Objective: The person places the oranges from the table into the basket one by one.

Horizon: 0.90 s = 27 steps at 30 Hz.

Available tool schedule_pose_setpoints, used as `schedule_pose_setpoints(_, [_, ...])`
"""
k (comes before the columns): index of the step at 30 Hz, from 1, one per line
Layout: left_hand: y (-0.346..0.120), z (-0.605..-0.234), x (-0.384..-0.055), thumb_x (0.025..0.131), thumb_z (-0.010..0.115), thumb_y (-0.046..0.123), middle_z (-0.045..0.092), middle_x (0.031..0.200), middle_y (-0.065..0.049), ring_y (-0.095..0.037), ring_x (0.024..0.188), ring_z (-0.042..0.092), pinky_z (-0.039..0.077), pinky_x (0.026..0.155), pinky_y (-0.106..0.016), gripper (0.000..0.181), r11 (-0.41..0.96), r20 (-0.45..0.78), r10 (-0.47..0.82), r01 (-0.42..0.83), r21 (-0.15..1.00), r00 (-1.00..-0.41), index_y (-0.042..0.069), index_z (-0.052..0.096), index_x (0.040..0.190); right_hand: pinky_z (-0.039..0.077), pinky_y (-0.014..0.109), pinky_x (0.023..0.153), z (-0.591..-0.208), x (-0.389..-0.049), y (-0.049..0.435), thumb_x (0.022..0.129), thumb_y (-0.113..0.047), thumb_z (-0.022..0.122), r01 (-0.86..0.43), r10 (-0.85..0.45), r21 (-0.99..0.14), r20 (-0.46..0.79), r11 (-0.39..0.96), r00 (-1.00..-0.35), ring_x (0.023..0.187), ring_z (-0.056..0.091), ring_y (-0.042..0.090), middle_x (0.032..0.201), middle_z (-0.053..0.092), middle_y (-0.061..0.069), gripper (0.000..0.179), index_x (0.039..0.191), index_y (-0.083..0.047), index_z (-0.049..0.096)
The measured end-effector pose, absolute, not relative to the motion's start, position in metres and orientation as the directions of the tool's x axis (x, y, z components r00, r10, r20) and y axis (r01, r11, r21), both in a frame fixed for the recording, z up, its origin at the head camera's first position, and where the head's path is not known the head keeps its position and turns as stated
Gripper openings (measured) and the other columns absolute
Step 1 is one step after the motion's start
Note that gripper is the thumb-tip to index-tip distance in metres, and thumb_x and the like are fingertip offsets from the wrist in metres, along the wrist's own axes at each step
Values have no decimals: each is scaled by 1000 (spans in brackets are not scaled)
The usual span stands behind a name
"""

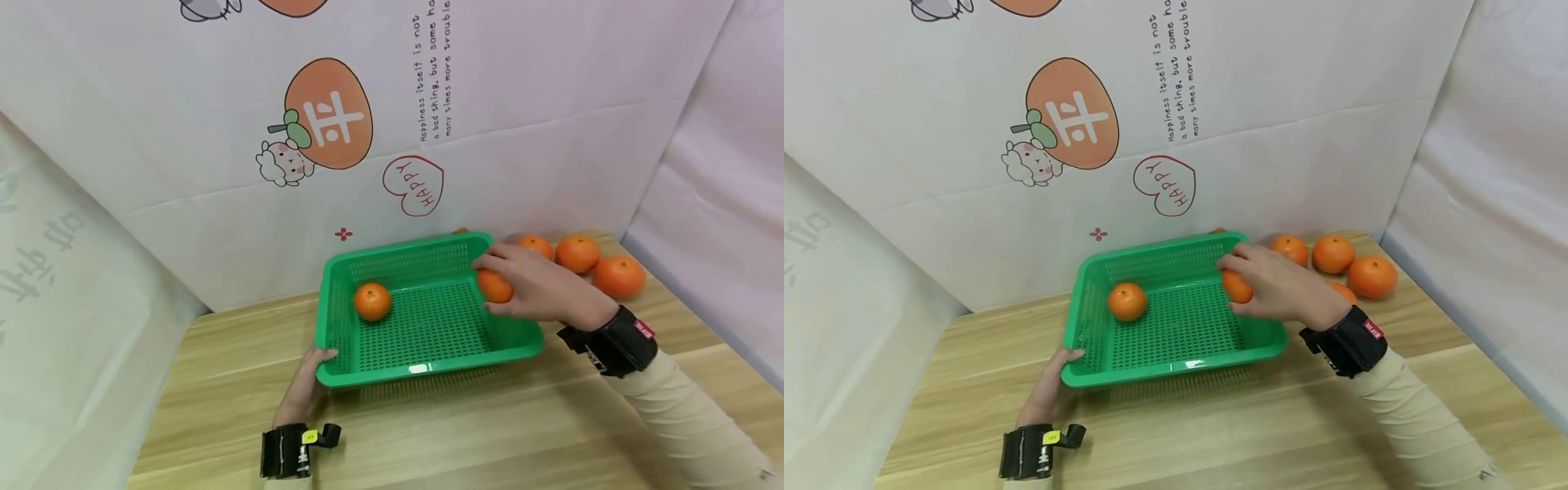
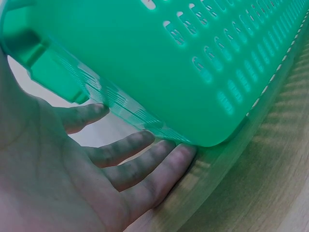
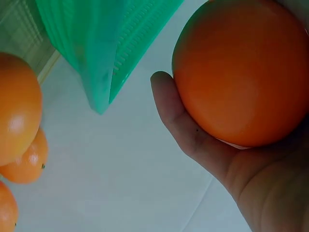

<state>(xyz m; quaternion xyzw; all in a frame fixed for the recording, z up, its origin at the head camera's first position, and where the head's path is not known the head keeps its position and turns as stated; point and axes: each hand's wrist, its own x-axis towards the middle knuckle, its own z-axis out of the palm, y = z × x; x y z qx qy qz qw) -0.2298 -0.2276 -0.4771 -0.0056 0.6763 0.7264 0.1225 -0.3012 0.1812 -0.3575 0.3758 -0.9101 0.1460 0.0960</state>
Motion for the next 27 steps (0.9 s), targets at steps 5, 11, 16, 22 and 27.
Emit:
schedule_pose_setpoints(5, [-231, -480, -227, 99, 41, 21, 29, 170, -25, -41, 152, 36, 38, 114, -36, 79, -19, -181, 175, -187, 982, -968, 11, 8, 170, 54, 34, 77, -360, -301, 172, 82, -29, 88, -727, -669, -199, 292, 657, -684, 91, 61, 15, 121, 65, 6, 55, 129, -12, 68])
schedule_pose_setpoints(11, [-233, -482, -223, 101, 47, 31, 43, 159, -20, -30, 137, 47, 37, 108, -37, 72, 9, -205, 151, -206, 979, -967, 18, 23, 167, 52, 33, 77, -361, -301, 163, 82, -28, 88, -728, -680, -217, 260, 650, -685, 90, 58, 16, 119, 63, 7, 55, 131, -12, 67])
schedule_pose_setpoints(16, [-233, -483, -221, 101, 46, 31, 41, 161, -20, -32, 140, 46, 38, 108, -37, 74, 0, -206, 155, -209, 978, -966, 19, 19, 169, 51, 34, 78, -363, -303, 157, 81, -30, 87, -728, -688, -198, 240, 656, -685, 92, 58, 17, 120, 64, 6, 57, 131, -13, 67])
schedule_pose_setpoints(22, [-234, -485, -221, 101, 47, 32, 41, 161, -20, -31, 139, 46, 37, 109, -40, 75, 6, -217, 156, -219, 976, -964, 19, 18, 168, 51, 33, 76, -365, -303, 154, 81, -32, 87, -737, -697, -177, 242, 652, -675, 91, 58, 16, 118, 64, 6, 56, 130, -14, 68])
schedule_pose_setpoints(27, [-234, -484, -221, 100, 48, 32, 42, 160, -22, -30, 136, 49, 39, 108, -39, 75, -7, -222, 152, -226, 974, -963, 18, 20, 168, 51, 35, 78, -365, -304, 152, 80, -33, 88, -734, -695, -168, 240, 658, -678, 95, 58, 18, 120, 64, 6, 57, 130, -15, 68])
